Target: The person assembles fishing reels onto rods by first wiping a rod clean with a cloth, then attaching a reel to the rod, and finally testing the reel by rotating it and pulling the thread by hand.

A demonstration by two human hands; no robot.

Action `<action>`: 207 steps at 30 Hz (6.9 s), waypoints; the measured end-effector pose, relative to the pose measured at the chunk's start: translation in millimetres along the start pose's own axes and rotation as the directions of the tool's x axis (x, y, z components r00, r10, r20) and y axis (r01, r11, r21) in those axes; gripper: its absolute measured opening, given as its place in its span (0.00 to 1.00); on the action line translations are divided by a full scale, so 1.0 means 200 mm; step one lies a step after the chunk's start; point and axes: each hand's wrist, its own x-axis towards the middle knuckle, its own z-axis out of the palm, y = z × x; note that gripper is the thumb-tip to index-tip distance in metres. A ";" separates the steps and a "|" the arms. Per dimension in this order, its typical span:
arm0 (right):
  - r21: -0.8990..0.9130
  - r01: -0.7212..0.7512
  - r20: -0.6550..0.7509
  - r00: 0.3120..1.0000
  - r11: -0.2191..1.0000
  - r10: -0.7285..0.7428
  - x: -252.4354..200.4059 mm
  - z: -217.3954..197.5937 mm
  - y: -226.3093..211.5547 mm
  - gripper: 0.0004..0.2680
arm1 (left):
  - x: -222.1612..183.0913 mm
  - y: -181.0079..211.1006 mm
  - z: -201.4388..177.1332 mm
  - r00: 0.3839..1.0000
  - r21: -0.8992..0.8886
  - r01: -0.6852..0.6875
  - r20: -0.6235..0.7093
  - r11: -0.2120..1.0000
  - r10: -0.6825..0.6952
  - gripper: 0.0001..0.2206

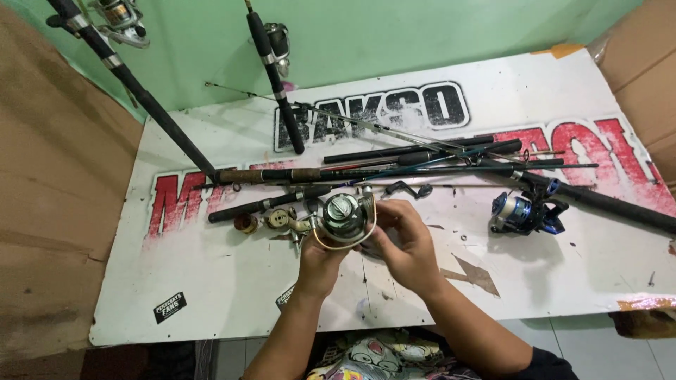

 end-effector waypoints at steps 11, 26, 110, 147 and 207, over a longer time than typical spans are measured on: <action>-0.262 0.134 0.283 0.957 0.956 -0.057 -0.14 -0.05 0.02 0.03 | -0.04 0.09 -0.09 0.999 -0.208 0.031 -0.020 0.978 -0.036 0.17; -0.612 -0.323 -0.180 0.946 0.722 0.271 -0.30 -0.37 0.19 0.08 | -0.03 -0.29 -0.20 0.998 -0.411 0.048 0.058 0.911 -0.026 0.16; 0.322 -0.305 -0.159 0.916 0.896 0.369 0.01 -0.16 0.50 0.24 | 0.08 -0.06 -0.24 0.935 0.578 -0.092 -0.231 0.811 0.270 0.09; -0.726 -0.168 -0.111 0.986 0.667 0.127 0.00 -0.42 0.15 0.13 | 0.18 0.32 -0.17 0.998 0.271 -0.035 0.067 0.962 0.017 0.20; 0.233 -0.230 -0.081 0.964 0.945 0.255 -0.21 -0.16 0.14 0.10 | -0.23 0.29 0.08 0.987 0.816 -0.129 0.162 0.564 -0.010 0.22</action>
